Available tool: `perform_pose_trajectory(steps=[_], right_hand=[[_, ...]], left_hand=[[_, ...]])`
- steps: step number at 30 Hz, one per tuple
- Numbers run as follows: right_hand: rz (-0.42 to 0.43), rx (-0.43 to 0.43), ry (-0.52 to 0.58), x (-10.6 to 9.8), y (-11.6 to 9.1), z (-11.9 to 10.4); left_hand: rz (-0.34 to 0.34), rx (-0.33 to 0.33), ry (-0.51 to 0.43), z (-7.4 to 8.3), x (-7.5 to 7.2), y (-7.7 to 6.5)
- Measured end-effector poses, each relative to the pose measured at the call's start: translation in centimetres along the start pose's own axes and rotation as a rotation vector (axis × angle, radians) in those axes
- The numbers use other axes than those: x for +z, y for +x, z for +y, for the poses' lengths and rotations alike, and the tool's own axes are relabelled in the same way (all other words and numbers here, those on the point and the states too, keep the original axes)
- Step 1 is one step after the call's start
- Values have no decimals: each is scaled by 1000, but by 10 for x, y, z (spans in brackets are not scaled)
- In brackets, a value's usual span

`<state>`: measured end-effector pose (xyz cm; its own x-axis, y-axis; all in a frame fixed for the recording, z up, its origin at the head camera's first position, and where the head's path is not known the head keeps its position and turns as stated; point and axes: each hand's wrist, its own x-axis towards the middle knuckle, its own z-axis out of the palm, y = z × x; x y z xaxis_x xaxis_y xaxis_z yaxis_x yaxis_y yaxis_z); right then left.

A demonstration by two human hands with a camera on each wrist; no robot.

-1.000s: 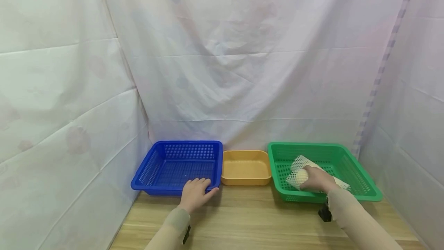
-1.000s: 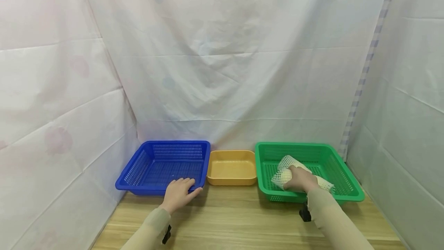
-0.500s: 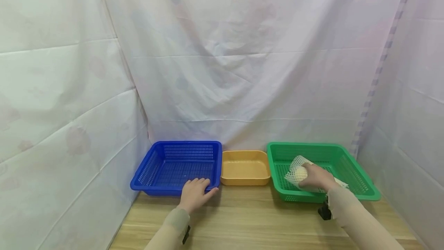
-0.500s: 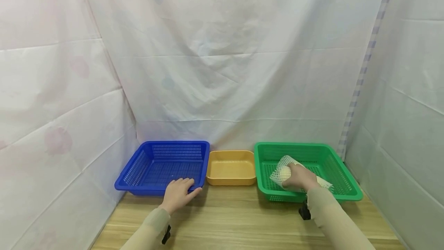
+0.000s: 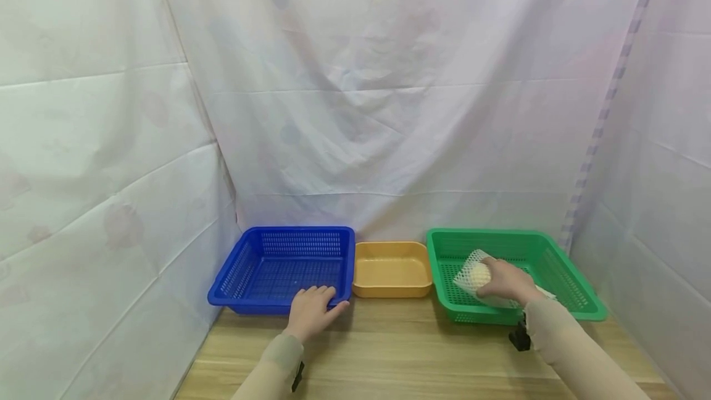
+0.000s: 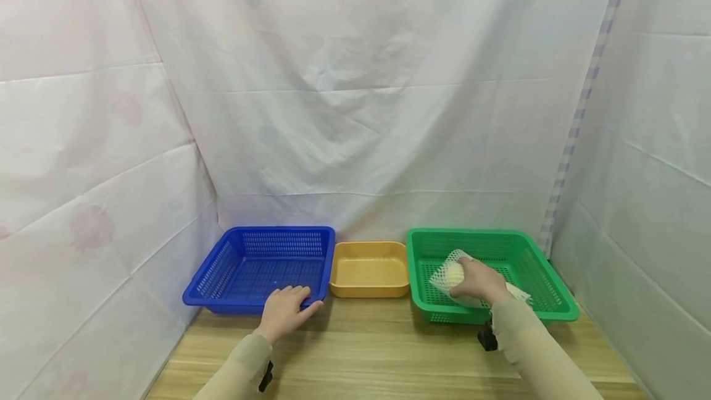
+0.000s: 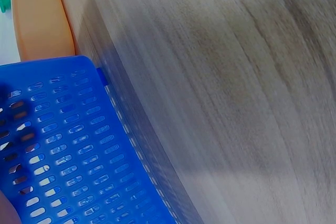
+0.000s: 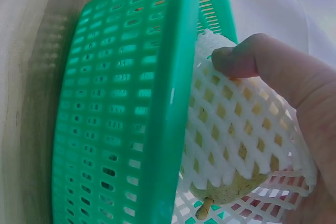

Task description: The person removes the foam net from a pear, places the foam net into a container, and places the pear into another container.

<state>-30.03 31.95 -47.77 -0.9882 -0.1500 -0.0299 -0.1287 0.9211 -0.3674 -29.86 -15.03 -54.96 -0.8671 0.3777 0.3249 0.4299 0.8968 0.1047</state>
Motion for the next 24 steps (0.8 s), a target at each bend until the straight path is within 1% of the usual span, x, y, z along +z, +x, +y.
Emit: perform_pose_trajectory(steps=[5,12,24], right_hand=[[8,-16,-6,-3,-1,-3],[20,-43,-8,-7,-2,-11],[53,-80,-31,-14,-4,-25]], left_hand=[[6,4,11,0,0,-1],[35,18,6,-1,2,-1],[34,17,-1,0,2,-1]])
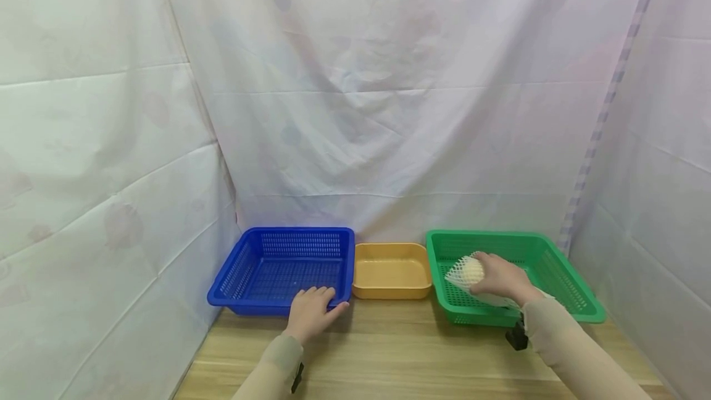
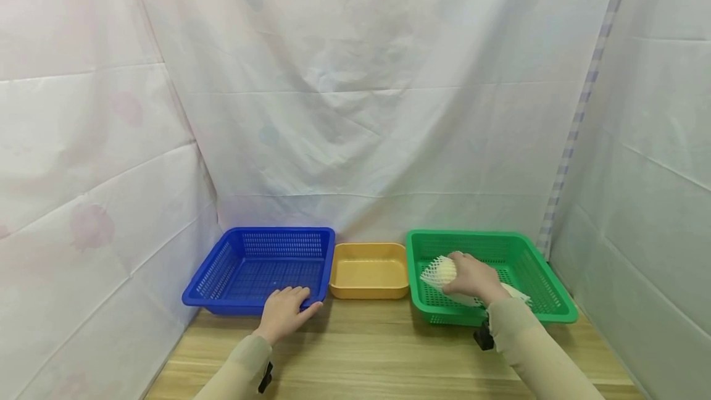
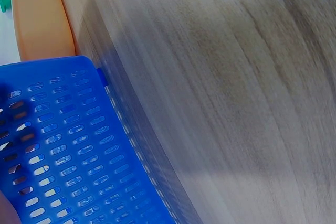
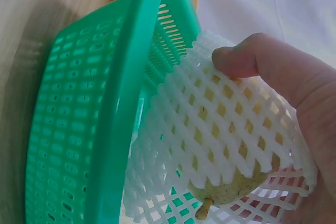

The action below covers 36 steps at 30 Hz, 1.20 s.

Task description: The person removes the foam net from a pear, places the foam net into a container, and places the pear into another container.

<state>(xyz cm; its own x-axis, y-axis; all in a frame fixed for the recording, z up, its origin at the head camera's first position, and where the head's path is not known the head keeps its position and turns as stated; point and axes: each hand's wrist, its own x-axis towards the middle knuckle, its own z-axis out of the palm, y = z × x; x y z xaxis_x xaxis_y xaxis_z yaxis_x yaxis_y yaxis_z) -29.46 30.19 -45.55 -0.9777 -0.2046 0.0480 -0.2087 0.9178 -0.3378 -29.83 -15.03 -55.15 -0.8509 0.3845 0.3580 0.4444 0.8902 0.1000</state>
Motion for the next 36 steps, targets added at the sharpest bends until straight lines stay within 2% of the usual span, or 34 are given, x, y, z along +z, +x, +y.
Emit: perform_pose_trajectory(steps=[36], right_hand=[[33,-46,-22,-5,2,-32]], left_hand=[[7,11,16,-1,1,0]])
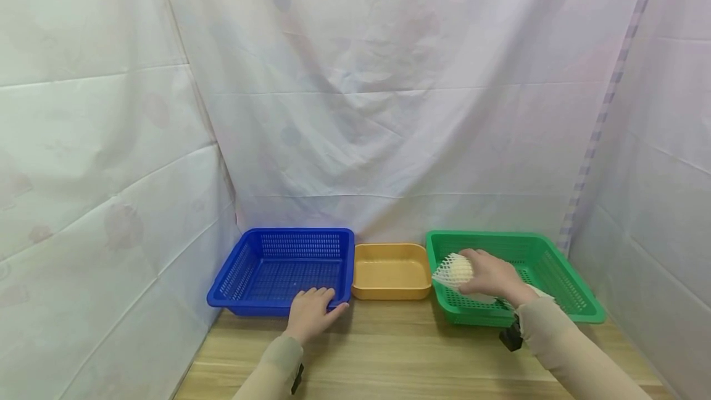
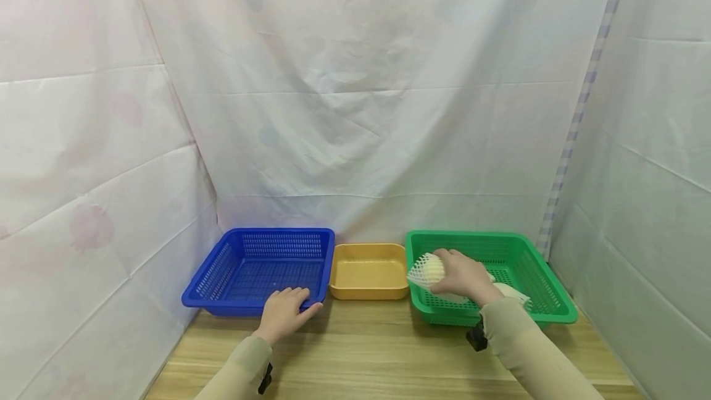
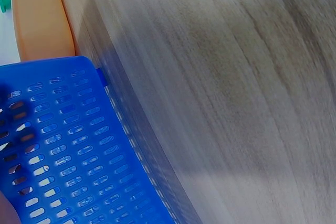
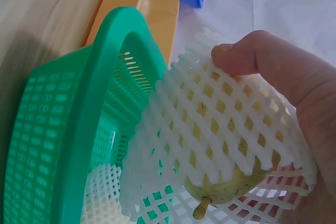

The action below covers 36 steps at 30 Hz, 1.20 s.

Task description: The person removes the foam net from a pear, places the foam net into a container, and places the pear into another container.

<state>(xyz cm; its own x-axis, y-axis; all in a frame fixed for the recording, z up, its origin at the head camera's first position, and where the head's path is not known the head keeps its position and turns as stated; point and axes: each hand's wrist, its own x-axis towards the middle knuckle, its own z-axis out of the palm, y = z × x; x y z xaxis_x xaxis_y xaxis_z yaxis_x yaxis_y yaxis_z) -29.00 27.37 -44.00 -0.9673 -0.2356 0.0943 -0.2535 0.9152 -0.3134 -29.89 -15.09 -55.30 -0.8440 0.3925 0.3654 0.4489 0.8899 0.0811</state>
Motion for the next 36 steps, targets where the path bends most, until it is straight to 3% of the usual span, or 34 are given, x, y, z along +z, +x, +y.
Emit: perform_pose_trajectory(steps=[27,36], right_hand=[[-3,-53,32,-1,3,-20],[23,-91,6,2,4,-25]], left_hand=[[19,3,-10,1,-2,-1],[-14,-20,-14,1,-1,0]])
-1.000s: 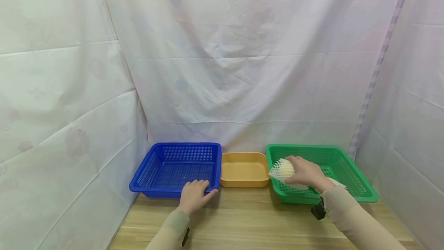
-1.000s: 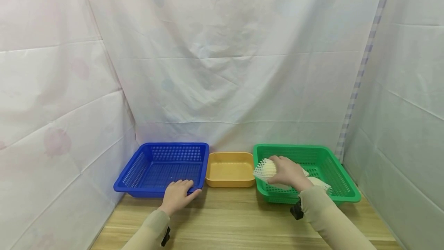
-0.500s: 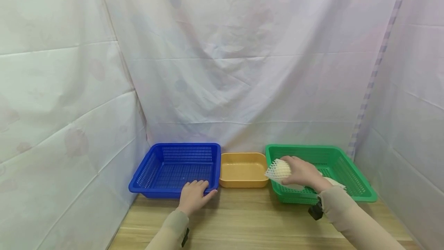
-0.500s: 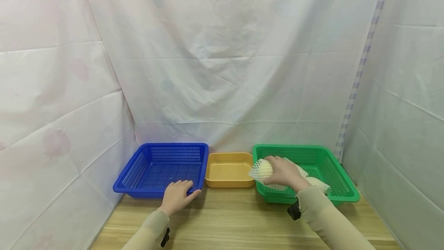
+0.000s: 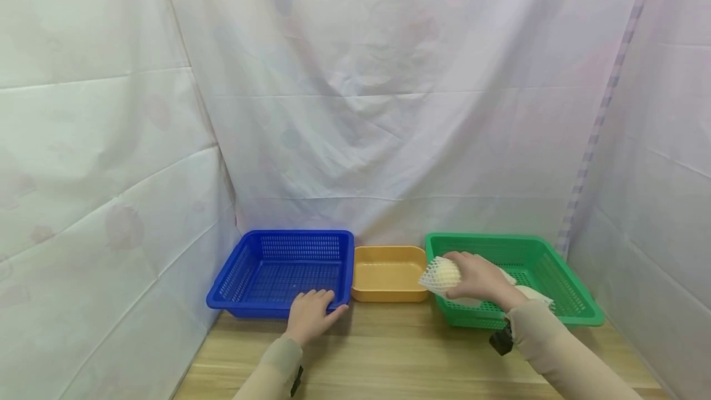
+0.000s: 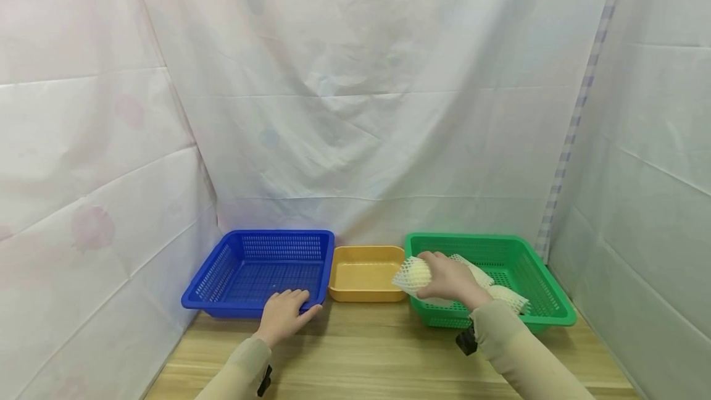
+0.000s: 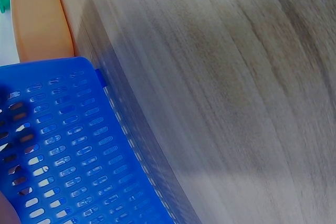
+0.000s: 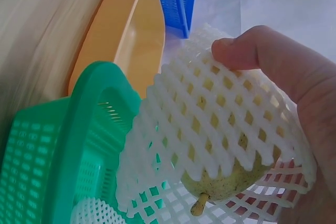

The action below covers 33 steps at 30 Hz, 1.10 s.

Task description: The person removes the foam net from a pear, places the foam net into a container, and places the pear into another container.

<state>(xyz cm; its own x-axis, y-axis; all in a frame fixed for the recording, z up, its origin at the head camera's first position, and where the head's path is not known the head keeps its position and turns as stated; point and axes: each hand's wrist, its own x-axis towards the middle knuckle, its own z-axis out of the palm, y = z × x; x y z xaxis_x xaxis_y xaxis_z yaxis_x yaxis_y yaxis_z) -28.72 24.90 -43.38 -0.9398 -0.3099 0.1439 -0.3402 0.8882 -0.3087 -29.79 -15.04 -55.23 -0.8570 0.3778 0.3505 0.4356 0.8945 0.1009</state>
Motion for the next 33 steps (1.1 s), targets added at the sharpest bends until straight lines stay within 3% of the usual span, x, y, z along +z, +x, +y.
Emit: perform_pose_trajectory(steps=[5,22,33], right_hand=[[13,-19,1,2,1,-4],[-62,-8,59,15,-3,-31],[-35,-53,54,31,-2,-42]], left_hand=[[-10,-7,0,0,0,0],[4,-3,12,-2,4,0],[6,-3,7,-1,4,0]])
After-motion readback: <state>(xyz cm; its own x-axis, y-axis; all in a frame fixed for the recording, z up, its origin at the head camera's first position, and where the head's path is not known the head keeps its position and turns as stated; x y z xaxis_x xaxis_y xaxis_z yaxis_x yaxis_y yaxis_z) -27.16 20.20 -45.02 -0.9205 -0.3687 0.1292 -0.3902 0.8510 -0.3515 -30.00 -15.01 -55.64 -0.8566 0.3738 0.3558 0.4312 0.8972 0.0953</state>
